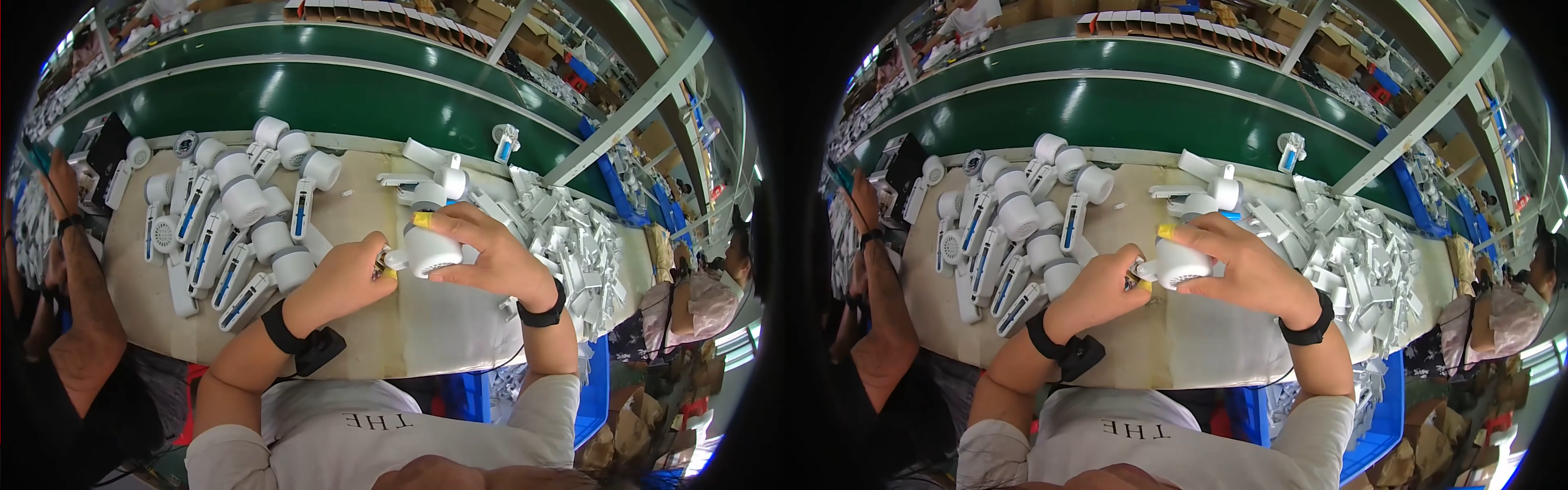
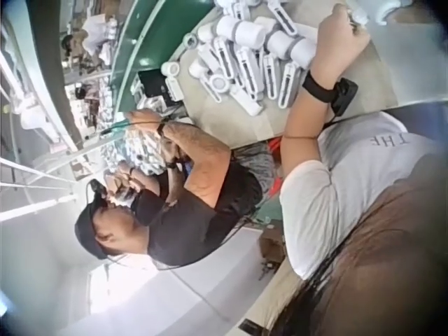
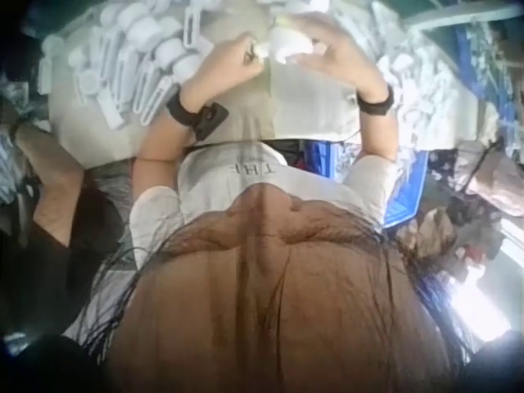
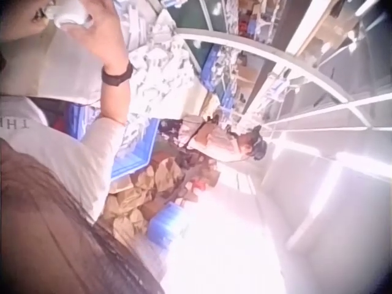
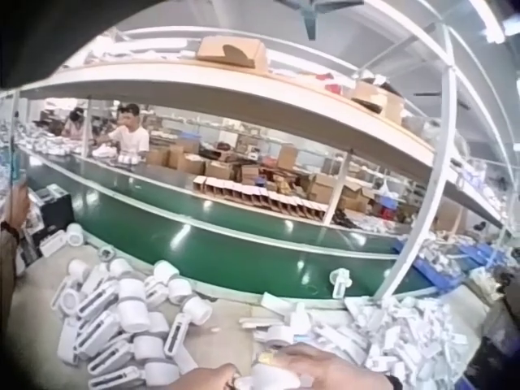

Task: Assembling plastic components of hair dryers on a factory production line.

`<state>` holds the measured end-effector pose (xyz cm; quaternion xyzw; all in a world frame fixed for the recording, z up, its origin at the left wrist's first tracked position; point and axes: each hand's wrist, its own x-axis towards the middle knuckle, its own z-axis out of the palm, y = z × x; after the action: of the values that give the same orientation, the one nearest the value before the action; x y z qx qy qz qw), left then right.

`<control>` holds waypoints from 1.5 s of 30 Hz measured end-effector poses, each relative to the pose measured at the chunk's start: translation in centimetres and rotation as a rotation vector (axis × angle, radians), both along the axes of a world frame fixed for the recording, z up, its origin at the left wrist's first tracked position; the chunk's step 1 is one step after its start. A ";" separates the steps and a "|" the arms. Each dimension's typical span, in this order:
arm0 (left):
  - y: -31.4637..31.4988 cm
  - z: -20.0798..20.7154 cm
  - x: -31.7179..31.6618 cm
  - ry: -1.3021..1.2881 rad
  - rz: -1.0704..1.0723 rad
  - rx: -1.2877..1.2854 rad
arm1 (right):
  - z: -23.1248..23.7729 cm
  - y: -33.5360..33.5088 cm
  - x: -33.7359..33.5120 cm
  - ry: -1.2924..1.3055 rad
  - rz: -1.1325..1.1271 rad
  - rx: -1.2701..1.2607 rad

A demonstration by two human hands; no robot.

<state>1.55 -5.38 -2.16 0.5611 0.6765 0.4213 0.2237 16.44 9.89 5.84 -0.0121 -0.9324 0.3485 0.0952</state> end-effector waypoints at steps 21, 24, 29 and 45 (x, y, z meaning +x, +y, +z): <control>1.2 -1.3 0.0 -1.101 -0.129 0.221 | -2.4 4.8 12.1 -0.170 -0.477 0.301; 1.2 -1.7 -0.2 -1.163 -0.182 0.230 | -6.7 3.9 14.5 -0.130 -0.349 0.684; 1.8 -3.3 -0.2 -1.246 -0.221 0.188 | -8.5 3.6 15.5 -0.190 -0.314 0.717; 2.0 -4.8 1.3 -1.224 0.073 0.455 | -5.4 -5.1 -0.9 0.352 -0.365 0.410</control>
<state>2.85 -3.33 -6.99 0.2298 0.3395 0.8047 0.4294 15.51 4.76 0.45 -0.0991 -0.9348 0.1273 0.3165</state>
